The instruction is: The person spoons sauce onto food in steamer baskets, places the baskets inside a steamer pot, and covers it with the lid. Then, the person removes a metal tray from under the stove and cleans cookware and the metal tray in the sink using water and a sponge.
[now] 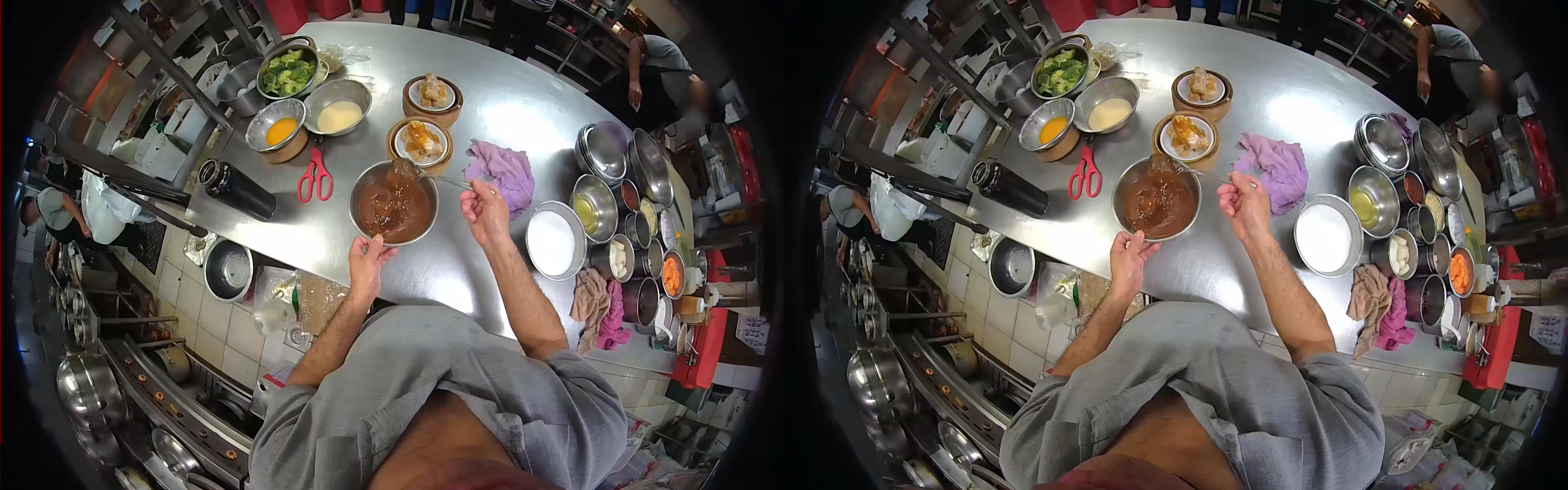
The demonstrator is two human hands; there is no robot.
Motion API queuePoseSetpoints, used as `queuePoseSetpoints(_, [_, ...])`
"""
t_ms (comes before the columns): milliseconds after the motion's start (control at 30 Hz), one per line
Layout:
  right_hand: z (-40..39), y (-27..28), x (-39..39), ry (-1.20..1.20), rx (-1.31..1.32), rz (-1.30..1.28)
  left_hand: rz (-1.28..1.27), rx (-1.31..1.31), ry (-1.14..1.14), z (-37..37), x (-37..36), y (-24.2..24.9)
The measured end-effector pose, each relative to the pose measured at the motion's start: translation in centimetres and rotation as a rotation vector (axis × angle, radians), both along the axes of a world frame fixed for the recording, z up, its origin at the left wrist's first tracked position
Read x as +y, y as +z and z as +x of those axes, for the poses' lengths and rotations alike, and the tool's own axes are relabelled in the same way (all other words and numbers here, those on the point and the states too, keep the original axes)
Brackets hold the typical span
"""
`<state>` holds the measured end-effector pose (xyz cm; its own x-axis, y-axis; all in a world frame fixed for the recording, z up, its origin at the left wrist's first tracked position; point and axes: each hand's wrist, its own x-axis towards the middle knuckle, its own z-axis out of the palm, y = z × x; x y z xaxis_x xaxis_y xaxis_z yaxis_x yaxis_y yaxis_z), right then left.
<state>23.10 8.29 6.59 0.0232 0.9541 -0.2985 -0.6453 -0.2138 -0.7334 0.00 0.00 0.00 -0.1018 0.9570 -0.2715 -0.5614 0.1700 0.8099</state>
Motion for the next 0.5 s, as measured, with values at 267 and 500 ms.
queuePoseSetpoints(267, [0.8,2.1,5.2,-0.159,-0.34,0.161,-0.02,-0.004,-0.005,-0.3,-0.6,1.0])
queuePoseSetpoints(500, [1.3,1.3,6.8,-0.213,-0.449,0.2,-0.009,0.001,-0.024,-0.2,-0.2,0.8])
